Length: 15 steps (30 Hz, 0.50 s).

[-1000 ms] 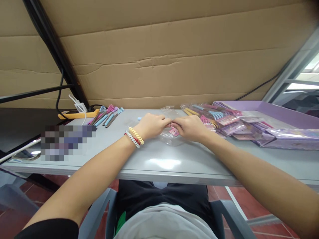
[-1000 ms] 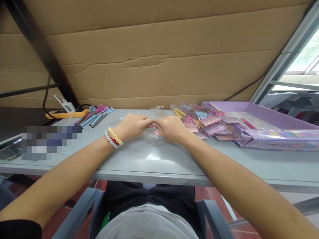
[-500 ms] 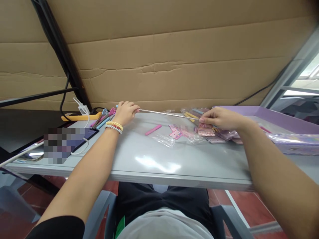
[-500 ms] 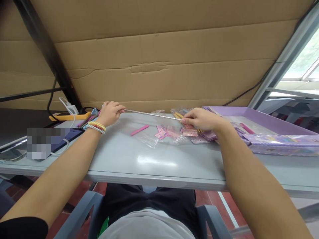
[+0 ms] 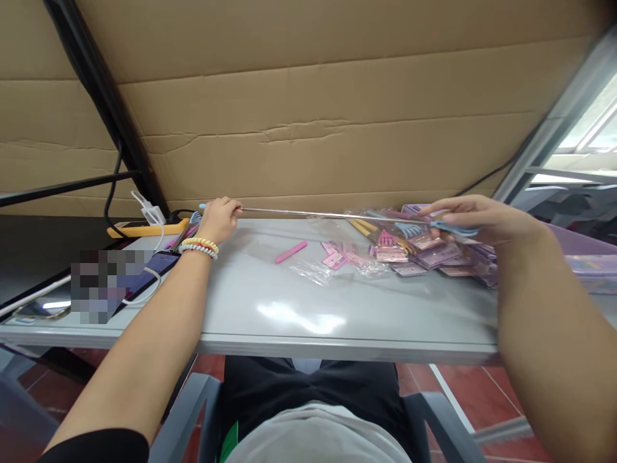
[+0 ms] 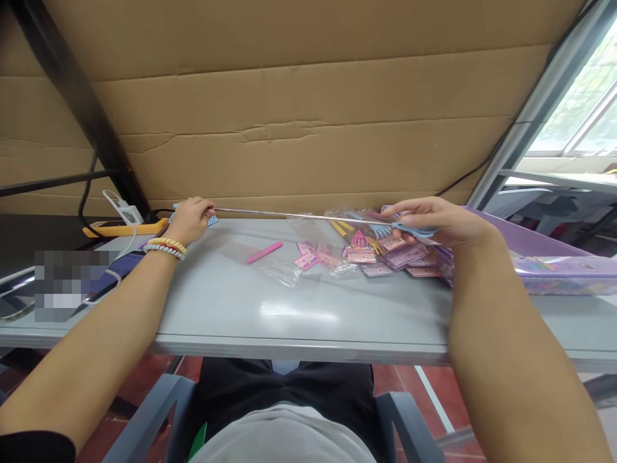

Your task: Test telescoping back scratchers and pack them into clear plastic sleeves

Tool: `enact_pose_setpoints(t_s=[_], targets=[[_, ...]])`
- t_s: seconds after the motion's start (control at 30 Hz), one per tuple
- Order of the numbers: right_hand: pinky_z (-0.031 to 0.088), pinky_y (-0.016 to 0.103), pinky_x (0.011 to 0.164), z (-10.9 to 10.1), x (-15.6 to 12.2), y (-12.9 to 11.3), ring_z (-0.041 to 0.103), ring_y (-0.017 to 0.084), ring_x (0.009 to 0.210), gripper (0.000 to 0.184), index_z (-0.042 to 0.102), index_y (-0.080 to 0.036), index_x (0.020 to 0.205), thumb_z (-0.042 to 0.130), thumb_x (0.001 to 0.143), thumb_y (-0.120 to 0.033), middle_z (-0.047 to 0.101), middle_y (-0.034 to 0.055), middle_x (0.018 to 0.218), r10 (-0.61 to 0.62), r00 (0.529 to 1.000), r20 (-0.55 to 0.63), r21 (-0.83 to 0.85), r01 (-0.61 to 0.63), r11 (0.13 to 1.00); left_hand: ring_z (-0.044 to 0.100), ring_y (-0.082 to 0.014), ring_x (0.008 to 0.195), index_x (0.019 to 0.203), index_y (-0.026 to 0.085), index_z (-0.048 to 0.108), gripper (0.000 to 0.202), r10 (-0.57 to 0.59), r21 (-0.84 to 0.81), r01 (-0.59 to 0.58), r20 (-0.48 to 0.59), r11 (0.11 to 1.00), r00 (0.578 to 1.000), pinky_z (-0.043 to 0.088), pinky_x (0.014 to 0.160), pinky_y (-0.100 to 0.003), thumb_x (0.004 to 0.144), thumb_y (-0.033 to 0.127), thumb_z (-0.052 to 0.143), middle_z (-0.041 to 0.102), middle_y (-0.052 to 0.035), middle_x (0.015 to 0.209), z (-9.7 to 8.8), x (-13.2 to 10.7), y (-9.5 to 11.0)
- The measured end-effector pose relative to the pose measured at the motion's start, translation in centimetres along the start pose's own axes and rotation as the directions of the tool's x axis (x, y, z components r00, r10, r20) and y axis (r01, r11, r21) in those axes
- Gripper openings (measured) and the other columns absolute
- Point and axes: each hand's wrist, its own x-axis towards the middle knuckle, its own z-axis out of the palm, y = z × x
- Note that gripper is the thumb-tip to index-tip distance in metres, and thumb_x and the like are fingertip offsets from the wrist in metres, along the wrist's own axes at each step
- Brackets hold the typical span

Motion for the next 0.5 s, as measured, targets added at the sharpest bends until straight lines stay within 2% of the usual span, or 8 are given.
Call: enact_pose_setpoints(t_s=[0.13, 0.23, 0.3, 0.37, 0.5], targets=[[0.025, 0.023, 0.055, -0.8, 2.0, 0.2, 0.034, 0.013, 0.056, 0.066, 0.042, -0.016, 0.059, 0.027, 0.084, -0.076, 0.027, 0.0014, 0.052, 0.043, 0.993, -0.107, 0.163, -0.025, 0.986, 0.05, -0.0242, 0.102, 0.098, 0.02, 0.058, 0.027, -0.007, -0.081, 0.01, 0.037, 0.997, 0.999, 0.033, 0.085, -0.038, 0.086, 0.027, 0.035, 0.061, -0.0093, 0.102, 0.3, 0.1, 1.3], [0.029, 0.024, 0.055, -1.1, 3.9, 1.1, 0.034, 0.013, 0.055, 0.064, 0.032, -0.018, 0.064, 0.006, 0.086, -0.073, 0.024, -0.0001, 0.055, 0.108, 0.981, -0.163, 0.439, -0.026, 0.898, 0.05, -0.0234, 0.102, 0.097, 0.021, 0.057, 0.029, 0.043, -0.116, -0.035, 0.066, 0.993, 0.997, 0.032, 0.085, -0.038, 0.088, 0.029, 0.032, 0.061, -0.0077, 0.101, 0.4, 0.0, 2.6], [0.03, 0.025, 0.055, -0.7, 4.8, 1.8, 0.033, 0.012, 0.051, 0.052, 0.029, -0.019, 0.069, 0.011, 0.089, -0.064, 0.024, -0.0016, 0.055, 0.202, 0.968, -0.146, 0.603, -0.075, 0.794, 0.051, -0.0232, 0.1, 0.093, 0.021, 0.057, 0.031, 0.072, -0.12, -0.063, 0.071, 0.991, 0.995, 0.031, 0.083, -0.038, 0.089, 0.035, 0.03, 0.062, -0.007, 0.098, 0.4, -0.1, 3.6], [0.028, 0.024, 0.053, -0.1, 5.4, 2.1, 0.029, 0.01, 0.047, 0.038, 0.028, -0.02, 0.072, 0.023, 0.09, -0.053, 0.025, -0.0034, 0.053, 0.317, 0.943, -0.099, 0.676, -0.17, 0.717, 0.052, -0.0237, 0.097, 0.087, 0.021, 0.056, 0.034, 0.079, -0.111, -0.07, 0.07, 0.991, 0.994, 0.032, 0.081, -0.037, 0.09, 0.041, 0.029, 0.062, -0.0069, 0.095, 0.3, -0.1, 4.3], [0.017, 0.023, 0.048, 0.6, 5.8, 2.0, 0.021, 0.008, 0.04, 0.021, 0.027, -0.019, 0.072, 0.03, 0.089, -0.032, 0.023, -0.0057, 0.046, 0.52, 0.849, -0.092, 0.753, -0.283, 0.594, 0.053, -0.0239, 0.095, 0.082, 0.02, 0.055, 0.035, 0.065, -0.068, -0.061, 0.054, 0.996, 0.996, 0.031, 0.079, -0.037, 0.091, 0.039, 0.027, 0.063, -0.0073, 0.091, 0.2, 0.1, 4.7]])
